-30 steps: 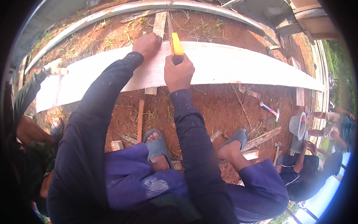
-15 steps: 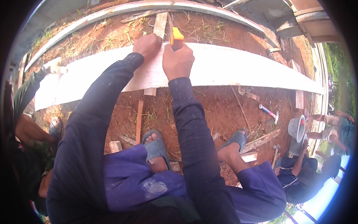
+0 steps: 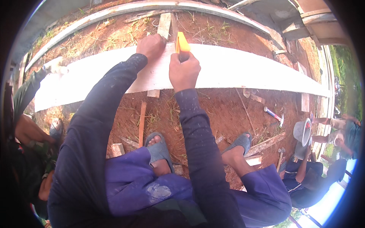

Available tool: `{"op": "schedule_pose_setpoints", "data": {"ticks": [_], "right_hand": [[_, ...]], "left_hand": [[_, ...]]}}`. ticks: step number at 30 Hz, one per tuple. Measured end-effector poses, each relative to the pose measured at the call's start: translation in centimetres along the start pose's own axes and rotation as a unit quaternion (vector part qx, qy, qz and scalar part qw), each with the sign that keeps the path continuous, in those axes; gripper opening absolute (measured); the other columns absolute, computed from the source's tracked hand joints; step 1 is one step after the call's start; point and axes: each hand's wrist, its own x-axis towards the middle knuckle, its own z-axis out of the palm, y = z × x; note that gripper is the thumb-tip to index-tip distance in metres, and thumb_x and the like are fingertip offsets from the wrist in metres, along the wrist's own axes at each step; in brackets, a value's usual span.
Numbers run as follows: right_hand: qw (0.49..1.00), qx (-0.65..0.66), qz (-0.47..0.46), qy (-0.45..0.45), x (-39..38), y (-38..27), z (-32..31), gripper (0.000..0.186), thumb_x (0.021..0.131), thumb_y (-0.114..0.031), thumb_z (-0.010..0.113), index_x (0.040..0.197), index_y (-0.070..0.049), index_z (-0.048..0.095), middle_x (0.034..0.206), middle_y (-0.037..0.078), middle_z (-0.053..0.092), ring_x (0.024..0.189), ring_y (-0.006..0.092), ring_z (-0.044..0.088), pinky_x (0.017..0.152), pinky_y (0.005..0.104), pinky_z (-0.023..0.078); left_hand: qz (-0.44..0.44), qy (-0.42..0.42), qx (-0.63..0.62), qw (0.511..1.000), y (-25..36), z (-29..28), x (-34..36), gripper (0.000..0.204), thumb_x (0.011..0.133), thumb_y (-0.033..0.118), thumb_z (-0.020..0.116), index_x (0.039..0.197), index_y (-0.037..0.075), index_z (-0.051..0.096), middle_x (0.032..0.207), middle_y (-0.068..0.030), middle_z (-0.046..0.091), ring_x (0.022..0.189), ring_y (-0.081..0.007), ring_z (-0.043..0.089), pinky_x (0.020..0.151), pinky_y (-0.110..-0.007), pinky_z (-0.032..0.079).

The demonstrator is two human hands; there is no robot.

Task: The person measures and marks a long wooden plank with a pencil and tape measure, then uses a hand saw to cut the plank along the marked line. A second person assists by holding the plank steady during the cut.

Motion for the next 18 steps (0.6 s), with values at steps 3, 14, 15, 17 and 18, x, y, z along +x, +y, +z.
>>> {"op": "schedule_pose_setpoints", "data": {"ticks": [3, 14, 15, 17, 18], "right_hand": [[1.0, -0.017, -0.007, -0.01, 1.2, -0.1, 1.0, 0.022, 0.085, -0.014, 0.065, 0.086, 0.008, 0.064, 0.069, 0.018, 0.066, 0.062, 0.0271, 0.065, 0.064, 0.0381, 0.05], [0.987, 0.122, 0.103, -0.027, -11.8, 1.5, -6.8, 0.015, 0.093, -0.008, 0.065, 0.083, 0.002, 0.06, 0.059, 0.0, 0.055, 0.05, 0.0069, 0.051, 0.047, 0.0257, 0.041], [0.998, 0.053, 0.024, -0.026, -8.4, 1.4, -4.2, 0.021, 0.091, -0.009, 0.065, 0.077, 0.004, 0.059, 0.059, 0.001, 0.056, 0.052, 0.0074, 0.051, 0.05, 0.0291, 0.041], [0.999, 0.031, 0.016, -0.019, -1.9, 0.4, 0.4, 0.02, 0.087, -0.012, 0.064, 0.084, 0.008, 0.063, 0.066, 0.013, 0.064, 0.061, 0.0179, 0.063, 0.06, 0.0354, 0.049], [0.999, -0.027, -0.012, 0.014, 0.3, -0.5, 1.0, 0.021, 0.087, -0.013, 0.064, 0.083, 0.008, 0.063, 0.067, 0.015, 0.066, 0.062, 0.0209, 0.065, 0.062, 0.0363, 0.05]], "left_hand": [[0.001, 0.015, -0.019, 1.0, -0.4, 0.1, 0.0, 0.038, 0.096, 0.027, 0.047, 0.087, -0.006, 0.065, 0.081, -0.027, 0.069, 0.074, -0.0447, 0.068, 0.072, -0.055, 0.054], [0.001, 0.015, 0.004, 1.0, -2.0, 0.3, -1.0, 0.034, 0.094, 0.022, 0.047, 0.088, -0.004, 0.067, 0.084, -0.028, 0.07, 0.078, -0.0446, 0.069, 0.073, -0.054, 0.055], [0.001, 0.012, 0.004, 1.0, -1.8, 0.4, -1.1, 0.034, 0.094, 0.022, 0.047, 0.089, -0.004, 0.068, 0.085, -0.028, 0.07, 0.08, -0.0446, 0.07, 0.074, -0.054, 0.055], [0.006, 0.014, 0.014, 1.0, -1.3, 0.4, -0.5, 0.034, 0.094, 0.023, 0.047, 0.09, -0.003, 0.068, 0.087, -0.028, 0.07, 0.083, -0.0444, 0.07, 0.075, -0.053, 0.055], [0.007, 0.007, 0.004, 1.0, -0.3, 0.3, 0.0, 0.034, 0.095, 0.023, 0.047, 0.09, -0.003, 0.068, 0.088, -0.0278, 0.07, 0.084, -0.0442, 0.07, 0.076, -0.053, 0.055]]}}
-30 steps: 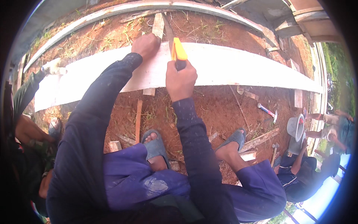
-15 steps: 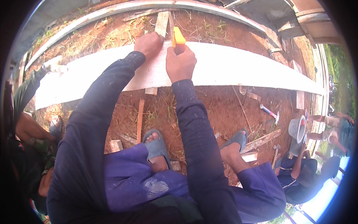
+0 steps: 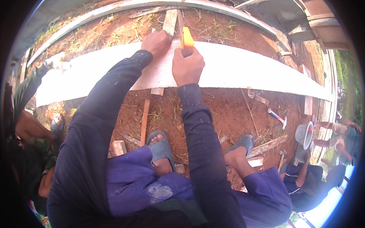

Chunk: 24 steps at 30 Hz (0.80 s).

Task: The person measures and marks a long wooden plank with a pencil and tape measure, then uses a hand saw to cut the plank along the marked line. A second person assists by holding the plank steady during the cut.

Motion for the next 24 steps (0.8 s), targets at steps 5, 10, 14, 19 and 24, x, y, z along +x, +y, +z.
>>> {"op": "schedule_pose_setpoints", "data": {"ticks": [5, 10, 14, 19, 24], "right_hand": [[0.99, 0.119, 0.067, -0.039, -4.9, 1.9, -3.1, 0.018, 0.09, -0.011, 0.064, 0.079, 0.002, 0.059, 0.059, 0.002, 0.057, 0.048, 0.0103, 0.054, 0.047, 0.0282, 0.042], [0.976, 0.162, 0.143, -0.025, -13.9, 1.4, -11.1, 0.014, 0.092, -0.009, 0.063, 0.082, -0.001, 0.059, 0.059, 0.001, 0.056, 0.045, 0.007, 0.05, 0.042, 0.0241, 0.04], [0.996, 0.053, 0.037, -0.059, -6.8, 1.5, -4.9, 0.019, 0.089, -0.01, 0.064, 0.087, 0.009, 0.065, 0.065, 0.01, 0.064, 0.059, 0.0149, 0.061, 0.057, 0.0333, 0.047], [1.0, 0.001, 0.02, -0.022, 1.4, 0.5, 0.0, 0.023, 0.085, -0.014, 0.065, 0.083, 0.008, 0.063, 0.065, 0.015, 0.065, 0.06, 0.0203, 0.063, 0.061, 0.0366, 0.049], [0.987, 0.105, 0.113, -0.044, -11.7, 1.5, -8.5, 0.017, 0.092, -0.009, 0.065, 0.08, 0.002, 0.061, 0.063, 0.002, 0.06, 0.051, 0.0073, 0.055, 0.046, 0.0252, 0.042]], "left_hand": [[-0.037, -0.025, -0.002, 0.999, -1.3, -0.9, -0.2, 0.039, 0.097, 0.027, 0.045, 0.095, -0.003, 0.07, 0.089, -0.0266, 0.071, 0.086, -0.0425, 0.07, 0.078, -0.053, 0.054], [-0.02, -0.02, 0.008, 1.0, -1.3, -0.4, -0.8, 0.039, 0.097, 0.026, 0.045, 0.093, -0.003, 0.07, 0.087, -0.0264, 0.071, 0.083, -0.0421, 0.07, 0.075, -0.052, 0.055], [-0.018, 0.001, -0.001, 1.0, -1.7, -0.1, -0.8, 0.037, 0.096, 0.026, 0.047, 0.092, -0.002, 0.07, 0.084, -0.0254, 0.071, 0.08, -0.0421, 0.07, 0.074, -0.053, 0.055], [-0.002, -0.032, 0.0, 0.999, -0.1, 0.6, 0.6, 0.04, 0.097, 0.03, 0.047, 0.092, -0.002, 0.07, 0.087, -0.0258, 0.071, 0.083, -0.0419, 0.071, 0.078, -0.052, 0.055], [-0.047, -0.042, -0.003, 0.998, -1.5, -0.1, -0.5, 0.041, 0.098, 0.03, 0.047, 0.091, -0.003, 0.07, 0.087, -0.0265, 0.071, 0.083, -0.0423, 0.07, 0.077, -0.052, 0.055]]}}
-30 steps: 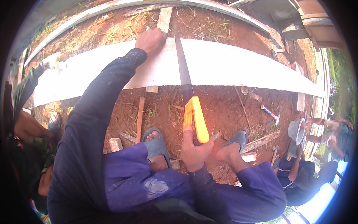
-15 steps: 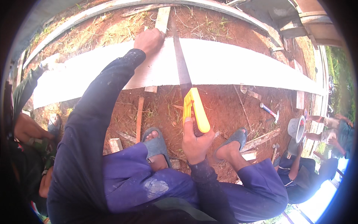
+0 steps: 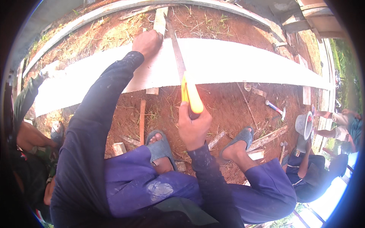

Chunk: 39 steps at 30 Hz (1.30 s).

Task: The person measures and marks a long wooden plank with a pencil and tape measure, then uses a hand saw to cut the plank along the marked line. A second person assists by holding the plank steady during the cut.

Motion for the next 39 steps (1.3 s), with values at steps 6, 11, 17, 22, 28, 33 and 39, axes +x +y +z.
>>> {"op": "schedule_pose_setpoints", "data": {"ticks": [6, 11, 17, 22, 28, 33, 39], "right_hand": [[0.999, 0.042, 0.018, -0.008, 0.0, -0.6, -0.3, 0.017, 0.092, -0.008, 0.063, 0.078, 0.001, 0.059, 0.062, 0.001, 0.057, 0.05, 0.0063, 0.052, 0.046, 0.0238, 0.04], [0.992, -0.081, -0.093, 0.026, 13.0, -2.4, 7.6, 0.024, 0.086, -0.015, 0.064, 0.083, 0.008, 0.063, 0.065, 0.016, 0.064, 0.061, 0.0235, 0.063, 0.062, 0.0368, 0.049], [1.0, 0.012, -0.021, 0.005, 2.0, 0.3, 1.4, 0.017, 0.091, -0.01, 0.064, 0.079, 0.002, 0.06, 0.06, 0.002, 0.057, 0.048, 0.0087, 0.054, 0.045, 0.0266, 0.042], [0.999, 0.038, 0.026, -0.005, -2.6, 0.3, -2.3, 0.013, 0.093, -0.007, 0.064, 0.083, 0.0, 0.059, 0.06, 0.001, 0.057, 0.05, 0.0071, 0.054, 0.046, 0.0232, 0.042], [0.991, -0.112, -0.076, 0.019, 14.4, -3.5, 7.5, 0.026, 0.086, -0.016, 0.064, 0.083, 0.01, 0.064, 0.074, 0.024, 0.069, 0.071, 0.0377, 0.07, 0.067, 0.0418, 0.051], [0.998, -0.023, -0.05, 0.003, 5.8, 0.0, 3.3, 0.019, 0.089, -0.011, 0.063, 0.076, 0.002, 0.06, 0.059, 0.002, 0.058, 0.048, 0.0095, 0.054, 0.046, 0.028, 0.041], [0.999, 0.048, 0.022, -0.004, -3.8, 0.5, -3.4, 0.011, 0.094, -0.005, 0.062, 0.086, 0.001, 0.058, 0.06, 0.0, 0.055, 0.05, 0.0075, 0.053, 0.046, 0.0238, 0.042]], "left_hand": [[0.024, 0.023, 0.017, 0.999, 0.2, -0.4, 0.1, 0.04, 0.097, 0.029, 0.047, 0.091, -0.003, 0.069, 0.086, -0.0271, 0.07, 0.081, -0.0432, 0.07, 0.077, -0.053, 0.055], [0.042, 0.045, 0.004, 0.998, 1.4, 0.5, 0.7, 0.04, 0.096, 0.028, 0.047, 0.089, -0.004, 0.069, 0.085, -0.0278, 0.07, 0.081, -0.044, 0.069, 0.077, -0.054, 0.054], [0.013, 0.0, 0.01, 1.0, -0.5, 0.1, 0.1, 0.041, 0.098, 0.031, 0.046, 0.095, -0.003, 0.069, 0.086, -0.0263, 0.07, 0.082, -0.0433, 0.07, 0.076, -0.053, 0.055], [0.035, 0.013, 0.033, 0.999, -0.7, 0.7, -0.5, 0.041, 0.098, 0.03, 0.047, 0.094, -0.003, 0.07, 0.085, -0.0265, 0.07, 0.08, -0.0431, 0.07, 0.074, -0.053, 0.055], [0.046, 0.053, -0.009, 0.997, 2.4, 0.2, 0.6, 0.038, 0.095, 0.025, 0.048, 0.082, -0.005, 0.067, 0.082, -0.0279, 0.069, 0.076, -0.045, 0.069, 0.074, -0.054, 0.053], [0.018, 0.055, -0.015, 0.998, -0.3, 0.1, 0.1, 0.04, 0.096, 0.025, 0.047, 0.08, -0.005, 0.067, 0.079, -0.0285, 0.068, 0.075, -0.0446, 0.068, 0.073, -0.054, 0.053], [0.019, 0.028, 0.011, 0.999, 0.4, -0.3, -0.5, 0.041, 0.098, 0.03, 0.047, 0.091, -0.003, 0.07, 0.084, -0.0259, 0.071, 0.079, -0.0428, 0.07, 0.074, -0.053, 0.055]]}}
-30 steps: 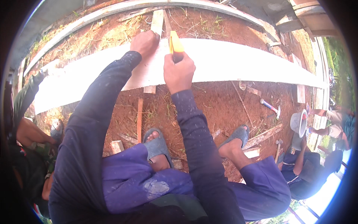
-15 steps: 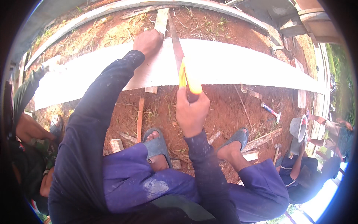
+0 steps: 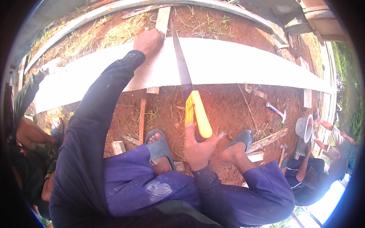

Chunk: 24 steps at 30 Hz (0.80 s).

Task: The person measures and marks a long wooden plank with a pencil and tape measure, then uses a hand saw to cut the plank along the marked line. A second person assists by holding the plank steady during the cut.

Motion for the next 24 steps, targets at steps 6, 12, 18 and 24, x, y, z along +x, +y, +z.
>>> {"op": "schedule_pose_setpoints", "data": {"ticks": [6, 12, 18, 24], "right_hand": [[0.987, -0.122, -0.105, 0.024, 15.9, -2.2, 10.4, 0.021, 0.086, -0.012, 0.064, 0.084, 0.008, 0.063, 0.066, 0.015, 0.065, 0.062, 0.0188, 0.062, 0.062, 0.0362, 0.049], [0.999, -0.031, -0.036, -0.004, 6.7, 0.0, 4.9, 0.017, 0.091, -0.011, 0.065, 0.081, 0.001, 0.059, 0.06, 0.001, 0.057, 0.049, 0.0084, 0.054, 0.046, 0.0261, 0.042], [1.0, 0.007, 0.006, 0.002, 1.6, -0.2, 1.1, 0.01, 0.092, -0.006, 0.063, 0.086, 0.0, 0.058, 0.061, 0.002, 0.057, 0.049, 0.0082, 0.053, 0.044, 0.0241, 0.041], [0.983, -0.141, -0.109, 0.031, 16.1, -2.8, 10.9, 0.022, 0.086, -0.014, 0.063, 0.084, 0.009, 0.063, 0.068, 0.016, 0.067, 0.064, 0.0244, 0.066, 0.064, 0.0379, 0.05]], "left_hand": [[0.026, 0.037, -0.013, 0.999, 1.4, 0.2, 0.7, 0.041, 0.096, 0.027, 0.045, 0.081, -0.004, 0.068, 0.079, -0.0282, 0.068, 0.077, -0.0436, 0.069, 0.076, -0.053, 0.053], [-0.01, 0.02, -0.016, 1.0, -0.6, 0.4, -0.3, 0.04, 0.096, 0.026, 0.045, 0.082, -0.004, 0.068, 0.08, -0.0277, 0.069, 0.077, -0.0432, 0.069, 0.075, -0.053, 0.053], [0.0, 0.032, -0.012, 0.999, -0.4, 0.0, -0.1, 0.04, 0.096, 0.026, 0.045, 0.082, -0.004, 0.067, 0.08, -0.0272, 0.069, 0.075, -0.0443, 0.068, 0.073, -0.054, 0.054], [0.051, 0.007, 0.02, 0.998, 0.6, 1.4, 1.4, 0.041, 0.098, 0.031, 0.048, 0.091, -0.003, 0.069, 0.086, -0.0261, 0.071, 0.081, -0.0424, 0.07, 0.075, -0.053, 0.055]]}}
